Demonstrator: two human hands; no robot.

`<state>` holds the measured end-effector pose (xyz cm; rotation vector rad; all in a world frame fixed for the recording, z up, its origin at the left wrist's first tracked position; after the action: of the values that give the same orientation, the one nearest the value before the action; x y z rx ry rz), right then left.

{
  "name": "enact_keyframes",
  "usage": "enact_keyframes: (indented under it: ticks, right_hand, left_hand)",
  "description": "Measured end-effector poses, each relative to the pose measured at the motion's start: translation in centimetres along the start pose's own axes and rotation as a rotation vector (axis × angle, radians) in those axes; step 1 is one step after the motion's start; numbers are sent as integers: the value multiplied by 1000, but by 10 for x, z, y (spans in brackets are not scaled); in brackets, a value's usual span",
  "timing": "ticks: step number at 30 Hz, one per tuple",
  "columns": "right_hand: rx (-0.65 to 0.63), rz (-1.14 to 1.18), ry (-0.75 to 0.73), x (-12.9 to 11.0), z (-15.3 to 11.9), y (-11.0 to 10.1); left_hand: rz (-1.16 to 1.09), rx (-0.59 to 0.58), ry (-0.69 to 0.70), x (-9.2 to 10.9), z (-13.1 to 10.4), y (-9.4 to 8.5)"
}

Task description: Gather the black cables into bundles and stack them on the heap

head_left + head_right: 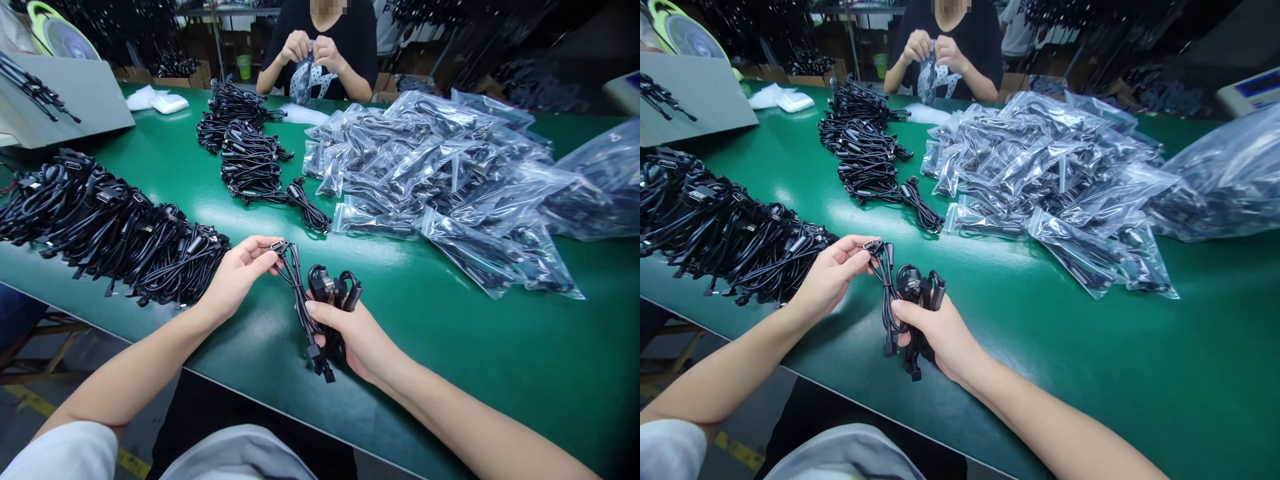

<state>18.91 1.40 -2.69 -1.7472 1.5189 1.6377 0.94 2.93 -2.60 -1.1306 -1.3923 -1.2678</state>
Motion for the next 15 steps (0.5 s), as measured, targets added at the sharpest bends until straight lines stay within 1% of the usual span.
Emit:
enact_keyframes:
  ticks: [3,6,9,11,15]
  right_hand:
    - [-18,7,23,4,3,-2]
    - [-20,-2,3,8,8,-7]
    - [-47,-30,-25,12,12,-12]
    - [-60,-32,-27,14,13,-14]
    - [-29,-40,-35,13,13,-15]
  left_hand:
    - [6,-31,1,-2,-1,1]
    - [22,-110,-1,-5,-2,4]
    - [-13,-171,-34,-7,-3,7]
    - [-40,-178,-62,-8,-3,8]
    - [-71,-179,-79,-5,-4,8]
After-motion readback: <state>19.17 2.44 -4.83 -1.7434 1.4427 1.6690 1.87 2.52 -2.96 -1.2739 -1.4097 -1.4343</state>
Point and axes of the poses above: each hand's wrist, its own z-axis towards the middle knuckle, its own y-axis out of the palm, x = y × z, the point moved 3 cm from there along z, towards the middle knuckle, and after that the axes turned 3 degrees about -y, right-handed, at the moved point
